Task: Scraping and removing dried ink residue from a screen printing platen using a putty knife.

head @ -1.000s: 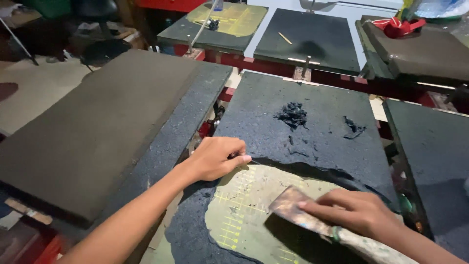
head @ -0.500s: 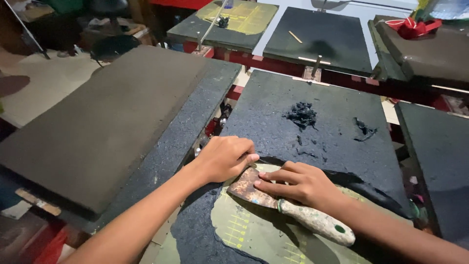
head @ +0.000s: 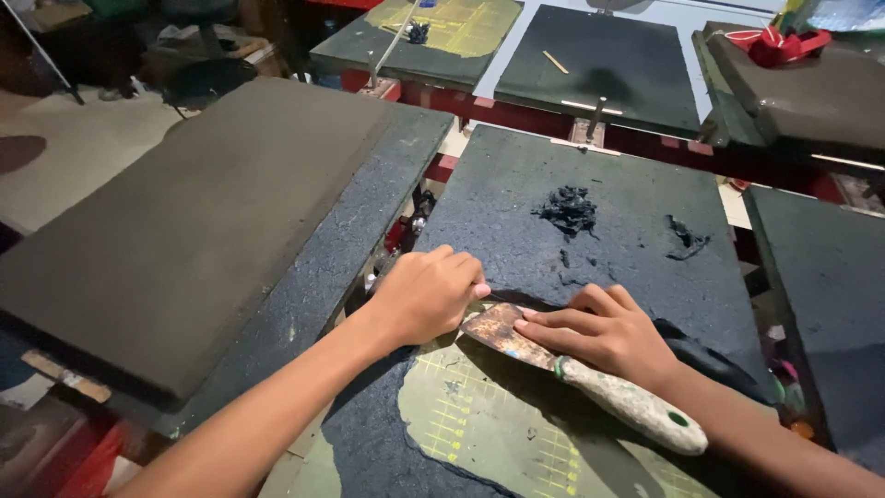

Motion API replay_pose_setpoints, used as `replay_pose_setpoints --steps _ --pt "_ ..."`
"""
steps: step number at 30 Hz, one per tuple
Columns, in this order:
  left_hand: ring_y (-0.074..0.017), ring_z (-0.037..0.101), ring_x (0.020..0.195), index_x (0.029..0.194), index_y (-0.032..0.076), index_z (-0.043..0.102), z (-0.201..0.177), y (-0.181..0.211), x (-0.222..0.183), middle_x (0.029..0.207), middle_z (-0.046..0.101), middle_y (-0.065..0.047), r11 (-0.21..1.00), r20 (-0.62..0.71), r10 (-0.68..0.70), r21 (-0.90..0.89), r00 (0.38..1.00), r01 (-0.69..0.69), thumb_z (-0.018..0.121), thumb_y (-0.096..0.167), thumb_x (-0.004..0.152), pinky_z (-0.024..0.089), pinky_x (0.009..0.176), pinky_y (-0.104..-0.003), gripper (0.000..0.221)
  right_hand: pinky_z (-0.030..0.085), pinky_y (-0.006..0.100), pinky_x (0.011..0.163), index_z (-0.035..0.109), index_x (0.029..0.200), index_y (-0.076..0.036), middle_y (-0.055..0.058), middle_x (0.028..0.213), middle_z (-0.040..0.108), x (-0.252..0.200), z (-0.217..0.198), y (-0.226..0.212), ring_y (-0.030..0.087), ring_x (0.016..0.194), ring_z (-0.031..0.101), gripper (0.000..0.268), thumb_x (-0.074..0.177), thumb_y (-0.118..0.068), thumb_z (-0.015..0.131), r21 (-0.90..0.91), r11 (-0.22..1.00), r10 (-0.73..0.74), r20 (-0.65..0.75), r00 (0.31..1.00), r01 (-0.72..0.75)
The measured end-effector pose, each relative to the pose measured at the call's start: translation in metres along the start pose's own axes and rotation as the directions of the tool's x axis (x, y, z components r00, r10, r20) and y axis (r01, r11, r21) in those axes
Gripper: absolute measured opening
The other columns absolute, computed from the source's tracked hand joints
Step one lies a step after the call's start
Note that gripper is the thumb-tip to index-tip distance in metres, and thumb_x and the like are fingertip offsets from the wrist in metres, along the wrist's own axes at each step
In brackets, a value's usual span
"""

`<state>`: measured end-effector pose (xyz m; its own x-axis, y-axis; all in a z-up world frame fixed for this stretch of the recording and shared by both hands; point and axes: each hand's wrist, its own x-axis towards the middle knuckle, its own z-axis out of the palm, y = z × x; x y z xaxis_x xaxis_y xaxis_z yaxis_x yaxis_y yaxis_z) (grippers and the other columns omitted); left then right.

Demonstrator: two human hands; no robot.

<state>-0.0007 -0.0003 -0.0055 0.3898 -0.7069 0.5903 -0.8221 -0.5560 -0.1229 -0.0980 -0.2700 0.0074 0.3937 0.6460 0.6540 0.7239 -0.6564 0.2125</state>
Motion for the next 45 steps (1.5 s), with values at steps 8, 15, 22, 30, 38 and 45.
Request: replay_pose_setpoints --steps 8,15,22,30,38,45 --pt "-0.0247 0.066 0.075 0.089 0.016 0.064 -0.014 0.001 0.003 0.077 0.067 -0.001 0.950 0.142 -0.180 -0.233 0.973 0.210 0.056 0.038 0.100 0.052 0.056 -0.039 0.026 0.038 0.033 0.076 0.063 0.136 -0.030 -0.006 0.126 0.069 -0.031 -0.033 -0.006 0.017 0.090 0.058 0.035 0.102 -0.029 0.056 -0.014 0.996 0.089 0.149 0.985 -0.088" --pt "-0.0208 0.067 0.067 0.124 0.016 0.053 -0.037 -0.005 0.012 0.078 0.067 -0.004 0.846 0.311 -0.110 -0.468 0.944 0.253 0.019 0.077 0.088 0.044 0.048 -0.037 0.078 0.040 0.034 0.079 0.058 0.143 -0.013 0.001 0.124 0.073 -0.034 -0.039 -0.006 0.020 0.097 0.060 0.040 0.103 -0.015 0.052 0.137 0.987 0.051 0.200 0.979 -0.079" --pt "-0.0142 0.060 0.067 0.137 0.025 0.054 -0.059 -0.007 0.021 0.104 0.062 -0.001 0.761 0.387 -0.169 -0.533 0.906 0.369 0.041 0.073 0.086 0.047 0.058 -0.033 0.071 0.041 0.034 0.077 0.058 0.142 -0.011 0.004 0.110 0.071 -0.045 -0.032 0.000 0.021 0.093 0.061 0.039 0.106 -0.017 0.043 0.210 0.972 0.050 0.230 0.972 -0.100" --pt "-0.0241 0.068 0.081 0.102 0.013 0.072 -0.014 0.007 0.029 0.099 0.068 -0.003 0.922 0.155 -0.036 -0.375 0.987 0.092 0.067 0.048 0.095 0.050 0.053 -0.037 0.036 0.040 0.032 0.072 0.060 0.137 -0.013 0.001 0.097 0.068 -0.037 -0.032 -0.006 0.020 0.083 0.059 0.039 0.100 -0.026 0.058 0.255 0.965 0.005 0.204 0.979 -0.058" --pt "-0.0268 0.058 0.069 0.083 0.012 0.062 0.004 0.011 0.025 0.079 0.073 -0.001 0.937 0.193 -0.104 -0.309 0.976 0.161 0.067 0.027 0.098 0.043 0.049 -0.042 0.022 0.042 0.035 0.069 0.065 0.133 -0.014 0.005 0.103 0.069 -0.014 -0.045 -0.017 0.022 0.083 0.062 0.035 0.106 -0.019 0.042 0.214 0.976 -0.082 0.154 0.985 0.048" --pt "-0.0241 0.062 0.076 0.077 0.014 0.060 0.001 0.015 0.025 0.076 0.073 0.002 0.859 0.254 -0.250 -0.387 0.934 0.335 0.064 0.028 0.102 0.045 0.055 -0.039 0.029 0.051 0.038 0.065 0.064 0.118 0.002 0.015 0.094 0.071 -0.006 -0.050 -0.023 0.025 0.069 0.063 0.025 0.102 -0.012 0.049 0.385 0.922 -0.081 0.116 0.990 0.031"
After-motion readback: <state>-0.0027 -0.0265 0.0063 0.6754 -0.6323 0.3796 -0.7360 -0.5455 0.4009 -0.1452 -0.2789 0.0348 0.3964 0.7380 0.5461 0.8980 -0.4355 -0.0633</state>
